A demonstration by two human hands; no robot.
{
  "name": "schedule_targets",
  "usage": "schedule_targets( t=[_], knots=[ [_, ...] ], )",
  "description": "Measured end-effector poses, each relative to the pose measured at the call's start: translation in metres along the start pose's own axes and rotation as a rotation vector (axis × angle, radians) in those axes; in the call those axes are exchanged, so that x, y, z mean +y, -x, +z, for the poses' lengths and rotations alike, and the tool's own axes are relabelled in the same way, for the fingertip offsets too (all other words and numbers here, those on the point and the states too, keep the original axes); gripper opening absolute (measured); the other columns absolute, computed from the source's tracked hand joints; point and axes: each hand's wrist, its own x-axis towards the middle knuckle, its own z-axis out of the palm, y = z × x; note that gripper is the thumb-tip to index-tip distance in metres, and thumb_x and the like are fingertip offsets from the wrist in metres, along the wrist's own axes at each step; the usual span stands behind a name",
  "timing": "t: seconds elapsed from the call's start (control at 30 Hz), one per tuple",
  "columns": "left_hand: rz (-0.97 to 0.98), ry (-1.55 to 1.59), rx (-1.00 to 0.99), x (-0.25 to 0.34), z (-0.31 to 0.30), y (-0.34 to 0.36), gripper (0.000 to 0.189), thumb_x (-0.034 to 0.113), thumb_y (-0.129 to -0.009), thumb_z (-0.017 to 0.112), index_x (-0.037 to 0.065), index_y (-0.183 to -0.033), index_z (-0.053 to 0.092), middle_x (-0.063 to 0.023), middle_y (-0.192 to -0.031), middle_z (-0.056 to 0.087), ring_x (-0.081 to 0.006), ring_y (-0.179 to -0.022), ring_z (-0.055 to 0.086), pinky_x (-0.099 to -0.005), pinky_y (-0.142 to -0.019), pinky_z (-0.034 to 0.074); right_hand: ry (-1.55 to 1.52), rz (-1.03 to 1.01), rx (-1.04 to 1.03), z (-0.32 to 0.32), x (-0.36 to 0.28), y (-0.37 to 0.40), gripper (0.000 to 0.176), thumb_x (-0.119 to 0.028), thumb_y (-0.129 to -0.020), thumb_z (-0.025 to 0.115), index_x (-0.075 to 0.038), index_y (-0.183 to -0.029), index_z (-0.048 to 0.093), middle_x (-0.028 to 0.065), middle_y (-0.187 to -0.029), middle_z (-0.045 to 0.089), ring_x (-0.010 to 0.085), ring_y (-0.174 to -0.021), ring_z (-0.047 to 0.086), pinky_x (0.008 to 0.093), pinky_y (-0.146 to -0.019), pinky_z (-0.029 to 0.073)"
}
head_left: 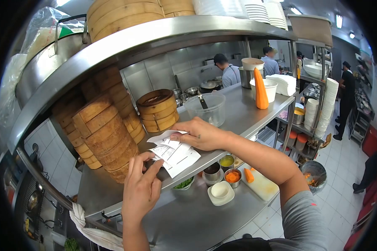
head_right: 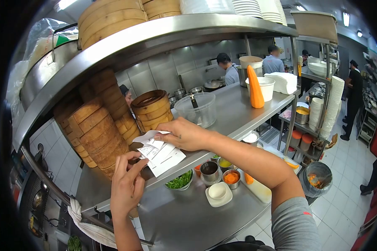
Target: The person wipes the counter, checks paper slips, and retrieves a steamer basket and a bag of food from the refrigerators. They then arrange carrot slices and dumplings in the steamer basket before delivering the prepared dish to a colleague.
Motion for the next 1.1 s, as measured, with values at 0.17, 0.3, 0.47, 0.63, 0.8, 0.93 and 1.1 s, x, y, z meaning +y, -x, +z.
schedule_targets(
  t=[0.17, 0.3, 0.47, 0.63, 0.8, 0.93, 1.1],
  knots=[
    [0.012, 0.009, 0.013, 0.000, 0.000, -0.001, 0.040, -0.009, -0.072, 0.052, -0.003, -0.109, 0.068, -0.0163, -0.115, 0.057, -0.0305, -0.096, 0.055, -0.0355, -0.083, 0.047, 0.014, 0.020, 0.004, 0.002, 0.003, 0.000, 0.040, -0.035, -0.099, 0.058, 0.003, -0.112, 0.066, 0.0232, -0.086, 0.068, 0.0378, -0.077, 0.066, 0.0418, -0.069, 0.050],
    [-0.005, 0.008, 0.011, 0.002, -0.002, -0.001, 0.045, -0.010, -0.073, 0.052, -0.003, -0.115, 0.066, -0.0168, -0.115, 0.056, -0.0307, -0.098, 0.055, -0.0358, -0.085, 0.047, -0.042, 0.055, -0.037, -0.001, -0.004, 0.005, 0.045, -0.039, -0.098, 0.059, 0.003, -0.112, 0.065, 0.0234, -0.089, 0.068, 0.0375, -0.077, 0.066, 0.0422, -0.069, 0.049],
    [-0.042, 0.004, 0.003, 0.002, -0.002, -0.003, 0.057, -0.008, -0.076, 0.051, 0.002, -0.132, 0.057, -0.0178, -0.115, 0.053, -0.0321, -0.105, 0.053, -0.0379, -0.093, 0.044, 0.022, -0.010, -0.105, -0.003, -0.005, 0.008, 0.060, -0.051, -0.086, 0.071, -0.002, -0.119, 0.064, 0.0198, -0.098, 0.070, 0.0326, -0.086, 0.068, 0.0391, -0.074, 0.051],
    [-0.041, 0.023, 0.011, -0.005, 0.001, -0.001, 0.068, -0.008, -0.078, 0.049, 0.003, -0.145, 0.045, -0.0192, -0.122, 0.049, -0.0380, -0.107, 0.050, -0.0431, -0.095, 0.044, 0.107, -0.119, -0.103, -0.002, 0.004, 0.009, 0.074, -0.050, -0.075, 0.080, -0.009, -0.133, 0.058, 0.0154, -0.136, 0.058, 0.0306, -0.127, 0.055, 0.0428, -0.106, 0.042],
    [-0.037, -0.020, 0.056, -0.002, 0.002, 0.002, 0.076, -0.009, -0.075, 0.042, 0.008, -0.149, 0.040, -0.0198, -0.148, 0.039, -0.0371, -0.138, 0.039, -0.0424, -0.116, 0.028, 0.001, -0.271, -0.074, 0.004, 0.007, 0.011, 0.073, -0.050, -0.077, 0.077, -0.013, -0.137, 0.057, 0.0169, -0.150, 0.044, 0.0348, -0.136, 0.044, 0.0456, -0.112, 0.036],
    [0.000, -0.042, -0.091, -0.008, 0.004, 0.006, 0.064, -0.008, -0.079, 0.041, 0.004, -0.141, 0.050, -0.0202, -0.143, 0.047, -0.0362, -0.134, 0.044, -0.0420, -0.113, 0.032, -0.024, -0.157, -0.256, 0.008, 0.000, 0.018, 0.047, -0.044, -0.087, 0.071, -0.012, -0.121, 0.069, 0.0197, -0.136, 0.058, 0.0350, -0.128, 0.053, 0.0428, -0.107, 0.041],
    [-0.040, 0.032, -0.139, -0.010, 0.005, 0.007, 0.051, -0.002, -0.081, 0.043, -0.003, -0.131, 0.054, -0.0223, -0.133, 0.055, -0.0370, -0.128, 0.051, -0.0412, -0.111, 0.035, 0.059, -0.271, 0.067, 0.009, 0.009, 0.016, 0.048, -0.050, -0.089, 0.067, -0.012, -0.117, 0.071, 0.0176, -0.132, 0.061, 0.0330, -0.126, 0.054, 0.0412, -0.099, 0.047]
  ],
)
